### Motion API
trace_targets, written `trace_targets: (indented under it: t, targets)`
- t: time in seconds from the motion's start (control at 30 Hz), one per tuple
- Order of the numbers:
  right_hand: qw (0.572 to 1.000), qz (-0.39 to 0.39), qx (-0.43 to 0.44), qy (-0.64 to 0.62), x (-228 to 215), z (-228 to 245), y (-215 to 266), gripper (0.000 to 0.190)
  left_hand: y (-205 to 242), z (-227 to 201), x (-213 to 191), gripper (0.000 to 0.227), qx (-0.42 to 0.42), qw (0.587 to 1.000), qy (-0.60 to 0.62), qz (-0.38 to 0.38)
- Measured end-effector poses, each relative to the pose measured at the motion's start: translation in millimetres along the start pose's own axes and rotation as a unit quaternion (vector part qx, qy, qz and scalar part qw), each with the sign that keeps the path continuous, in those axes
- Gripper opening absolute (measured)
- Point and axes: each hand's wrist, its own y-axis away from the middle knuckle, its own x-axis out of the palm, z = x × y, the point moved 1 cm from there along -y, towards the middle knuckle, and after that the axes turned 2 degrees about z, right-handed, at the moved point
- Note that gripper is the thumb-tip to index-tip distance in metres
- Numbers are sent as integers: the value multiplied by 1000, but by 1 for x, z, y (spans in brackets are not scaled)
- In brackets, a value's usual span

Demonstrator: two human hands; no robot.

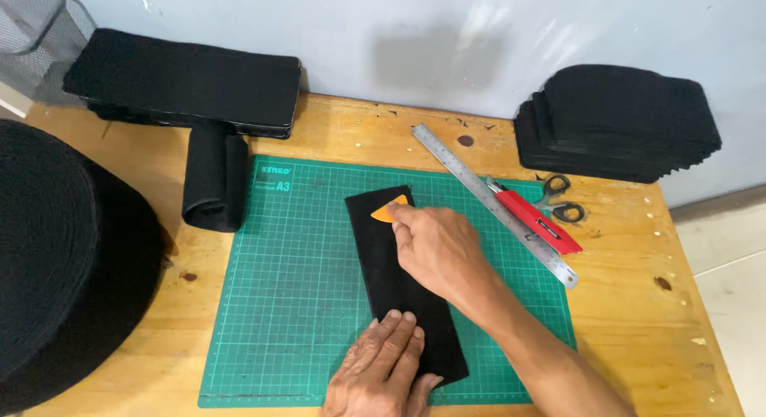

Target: Measuring, cutting, and trimming black fabric pieces on a cutting mat using a ruler, utility knife, and scissors.

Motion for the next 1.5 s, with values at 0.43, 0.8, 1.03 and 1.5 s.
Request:
trace_targets:
  t: [0.43,0.8,1.03,1.5]
  targets:
    - [997,49,17,-61,-15,3,-15,41,5,1,-2,43,24,998,10,48]
    - [998,46,-6,-52,-10,1,-29,40,4,-1,-5,46,28,998,5,59]
    - [998,37,-40,-43,-38,1,29,39,3,-1,-5,47,27,998,10,58]
    - [997,26,-75,-9,3,-8,106,43,6,2,-8,47,21,997,29,71]
